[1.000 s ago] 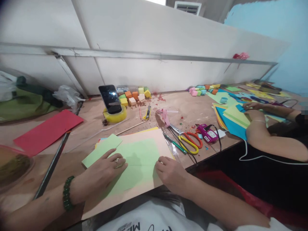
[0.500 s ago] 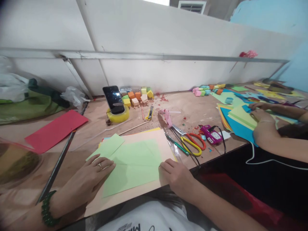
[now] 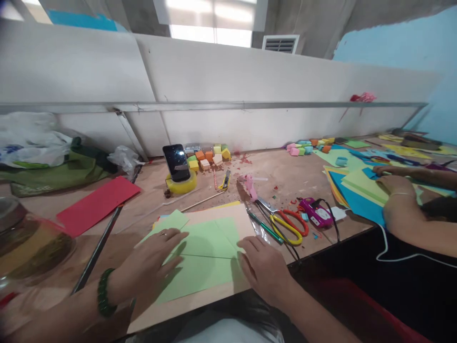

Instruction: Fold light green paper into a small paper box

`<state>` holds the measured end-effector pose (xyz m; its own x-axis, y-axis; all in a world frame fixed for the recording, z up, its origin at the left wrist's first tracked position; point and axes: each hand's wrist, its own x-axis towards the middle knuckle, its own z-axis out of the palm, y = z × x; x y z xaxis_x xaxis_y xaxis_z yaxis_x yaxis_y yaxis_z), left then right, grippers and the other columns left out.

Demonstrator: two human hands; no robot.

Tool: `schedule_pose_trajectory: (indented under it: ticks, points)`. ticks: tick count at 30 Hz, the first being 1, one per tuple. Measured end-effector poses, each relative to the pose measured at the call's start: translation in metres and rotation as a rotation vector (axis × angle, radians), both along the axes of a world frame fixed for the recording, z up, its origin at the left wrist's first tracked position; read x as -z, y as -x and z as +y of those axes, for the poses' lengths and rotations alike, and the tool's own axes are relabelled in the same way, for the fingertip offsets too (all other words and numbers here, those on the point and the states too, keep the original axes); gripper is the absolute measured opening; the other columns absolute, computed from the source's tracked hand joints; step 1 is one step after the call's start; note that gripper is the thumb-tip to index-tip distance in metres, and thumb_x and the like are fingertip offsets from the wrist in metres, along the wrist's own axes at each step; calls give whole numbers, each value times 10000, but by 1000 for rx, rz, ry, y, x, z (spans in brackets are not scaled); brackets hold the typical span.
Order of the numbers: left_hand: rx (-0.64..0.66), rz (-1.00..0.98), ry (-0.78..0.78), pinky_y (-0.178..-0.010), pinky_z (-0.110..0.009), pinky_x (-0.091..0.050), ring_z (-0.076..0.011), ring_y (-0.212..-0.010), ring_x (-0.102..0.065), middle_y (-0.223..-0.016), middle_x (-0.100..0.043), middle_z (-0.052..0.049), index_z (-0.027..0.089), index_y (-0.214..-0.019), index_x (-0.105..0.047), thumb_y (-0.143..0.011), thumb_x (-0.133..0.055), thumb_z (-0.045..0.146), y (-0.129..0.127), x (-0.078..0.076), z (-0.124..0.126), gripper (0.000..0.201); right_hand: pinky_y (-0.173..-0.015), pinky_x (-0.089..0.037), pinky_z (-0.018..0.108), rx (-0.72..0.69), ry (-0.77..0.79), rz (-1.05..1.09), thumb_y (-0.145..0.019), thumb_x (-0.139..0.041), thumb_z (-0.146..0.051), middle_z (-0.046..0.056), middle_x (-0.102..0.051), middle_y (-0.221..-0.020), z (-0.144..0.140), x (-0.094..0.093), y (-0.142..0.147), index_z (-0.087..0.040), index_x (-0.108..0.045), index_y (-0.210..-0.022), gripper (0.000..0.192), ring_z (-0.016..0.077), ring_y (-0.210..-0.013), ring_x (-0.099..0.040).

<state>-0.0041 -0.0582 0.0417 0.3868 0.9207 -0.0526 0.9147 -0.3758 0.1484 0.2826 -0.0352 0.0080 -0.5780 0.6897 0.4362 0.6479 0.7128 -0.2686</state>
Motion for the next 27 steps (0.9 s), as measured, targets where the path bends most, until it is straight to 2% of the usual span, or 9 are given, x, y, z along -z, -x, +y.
schedule_pose_trajectory:
  ticks: [4, 6, 9, 13, 15, 18, 21, 23, 27]
  points:
    - [-97, -84, 32, -882, -417, -474, -312, -1104, -572, -1181, -616, -172, 138, -1257, -478, -733, -662, 280, -13, 8, 18, 573, -643, -523, 345, 117, 30, -90, -826, -633, -317, 98, -671, -929, 8, 10, 22, -166, -536, -1154, 374, 251, -841, -635]
    - [-139, -139, 90, -803, -367, -495, -281, -1017, -625, -1098, -661, -124, 160, -1252, -473, -712, -656, 253, -17, 10, 20, 578, -638, -521, 322, 144, 77, -83, -776, -686, -257, 79, -667, -921, 12, 18, 27, -183, -531, -1176, 436, 238, -844, -637]
    - [-190, -189, 169, -611, -262, -457, -198, -746, -662, -816, -680, -4, 190, -1178, -506, -712, -591, 177, -21, 8, 16, 475, -660, -526, 311, 130, 135, -35, -742, -688, -149, 55, -655, -896, 16, 24, 29, -192, -520, -1204, 494, 214, -822, -632]
    - [-118, -142, -25, -587, -249, -407, -165, -663, -616, -691, -632, 8, 201, -788, -562, -781, -495, 129, -27, 9, -1, 98, -704, -544, 369, 62, 35, 114, -756, -674, -156, 76, -641, -918, 18, 17, 28, -178, -471, -1257, 541, 236, -845, -607]
    - [-26, -103, -173, -594, -271, -410, -174, -658, -596, -685, -617, -13, 201, -680, -525, -798, -465, 97, -29, 12, -11, 168, -766, -539, 396, -5, -82, 205, -795, -640, -178, 103, -633, -1004, 17, 8, 29, -195, -488, -1227, 459, 248, -920, -589]
    - [85, -13, -302, -604, -303, -424, -190, -669, -580, -735, -620, -27, 209, -771, -549, -778, -480, 46, -31, 14, -24, 177, -822, -513, 391, -119, -228, 233, -848, -535, -139, 105, -635, -1060, 12, -5, 31, -217, -577, -1027, 199, 235, -969, -566]
    - [120, 88, -271, -629, -324, -437, -201, -700, -584, -779, -633, -35, 206, -876, -562, -787, -535, 71, -34, 11, -31, 163, -769, -514, 352, -209, -272, 183, -849, -446, -63, 85, -681, -945, 10, -6, 34, -208, -573, -868, 193, 206, -871, -585]
    - [130, 84, -201, -691, -353, -448, -224, -782, -598, -850, -652, -48, 205, -950, -574, -777, -598, 150, -34, 7, -32, 182, -730, -526, 323, -258, -233, 164, -843, -416, -33, 77, -699, -895, 10, 1, 33, -205, -555, -857, 222, 190, -823, -607]
    - [136, -102, -55, -949, -458, -377, -267, -1045, -567, -1122, -651, -64, 236, -1158, -551, -719, -660, 258, -26, 2, -29, 453, -739, -548, 293, -277, -36, 182, -750, -386, 40, 96, -704, -985, 12, 21, 25, -200, -522, -872, 302, 177, -890, -653]
